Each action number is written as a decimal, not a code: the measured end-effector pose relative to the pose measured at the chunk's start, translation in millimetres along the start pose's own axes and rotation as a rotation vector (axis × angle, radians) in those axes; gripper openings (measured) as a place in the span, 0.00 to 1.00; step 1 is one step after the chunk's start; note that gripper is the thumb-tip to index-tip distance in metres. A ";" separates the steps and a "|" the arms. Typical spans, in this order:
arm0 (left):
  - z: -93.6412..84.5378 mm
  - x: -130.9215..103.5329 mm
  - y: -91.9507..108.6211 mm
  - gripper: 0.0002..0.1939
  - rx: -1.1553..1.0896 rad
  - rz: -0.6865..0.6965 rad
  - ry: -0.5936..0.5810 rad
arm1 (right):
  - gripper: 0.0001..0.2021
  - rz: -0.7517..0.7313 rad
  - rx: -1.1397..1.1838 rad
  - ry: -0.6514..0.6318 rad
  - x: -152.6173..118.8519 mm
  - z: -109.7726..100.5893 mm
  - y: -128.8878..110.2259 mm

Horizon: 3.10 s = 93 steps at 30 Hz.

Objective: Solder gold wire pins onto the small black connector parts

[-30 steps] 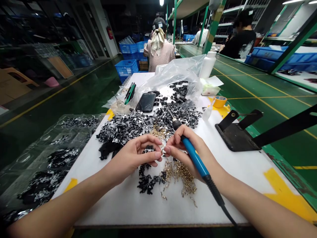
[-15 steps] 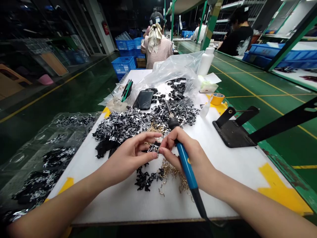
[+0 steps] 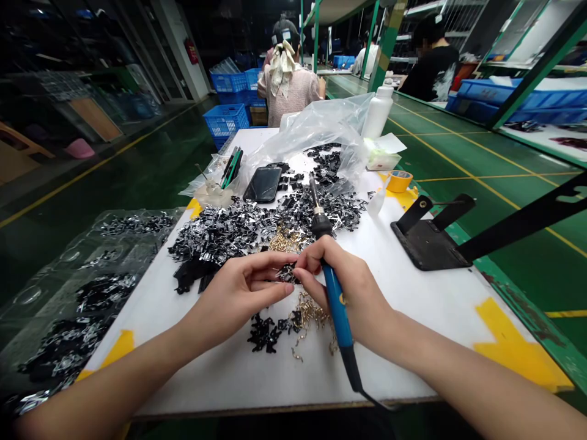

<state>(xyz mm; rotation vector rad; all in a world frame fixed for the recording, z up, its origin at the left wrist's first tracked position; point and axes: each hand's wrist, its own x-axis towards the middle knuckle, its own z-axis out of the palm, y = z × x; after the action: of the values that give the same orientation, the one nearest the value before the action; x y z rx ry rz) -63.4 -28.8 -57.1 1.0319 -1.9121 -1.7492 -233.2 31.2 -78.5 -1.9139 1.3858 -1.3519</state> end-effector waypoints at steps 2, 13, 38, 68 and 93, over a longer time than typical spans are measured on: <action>-0.2 -0.4 0.4 0.21 -0.061 0.004 -0.018 | 0.12 0.005 0.008 0.019 0.2 -0.6 0.3; -2.5 7.6 -2.3 0.19 -0.479 -0.169 -0.039 | 0.12 -0.052 0.023 0.030 -1.3 -1.1 -1.7; -2.7 6.5 -0.3 0.15 -0.671 -0.254 -0.169 | 0.12 -0.010 0.156 0.047 -3.2 -1.2 -3.2; -0.3 4.4 0.8 0.19 -0.596 -0.182 -0.121 | 0.12 -0.214 -0.105 0.047 -2.1 -3.3 -0.4; -2.4 -5.2 -4.1 0.14 0.423 0.735 0.301 | 0.14 -0.100 0.203 -0.013 -4.0 -3.8 -4.4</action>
<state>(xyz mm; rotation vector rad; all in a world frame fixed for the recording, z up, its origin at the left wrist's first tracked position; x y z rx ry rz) -57.1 -26.7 -59.5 0.5415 -2.1186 -0.7656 -234.6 37.4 -75.3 -1.8740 1.1127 -1.4636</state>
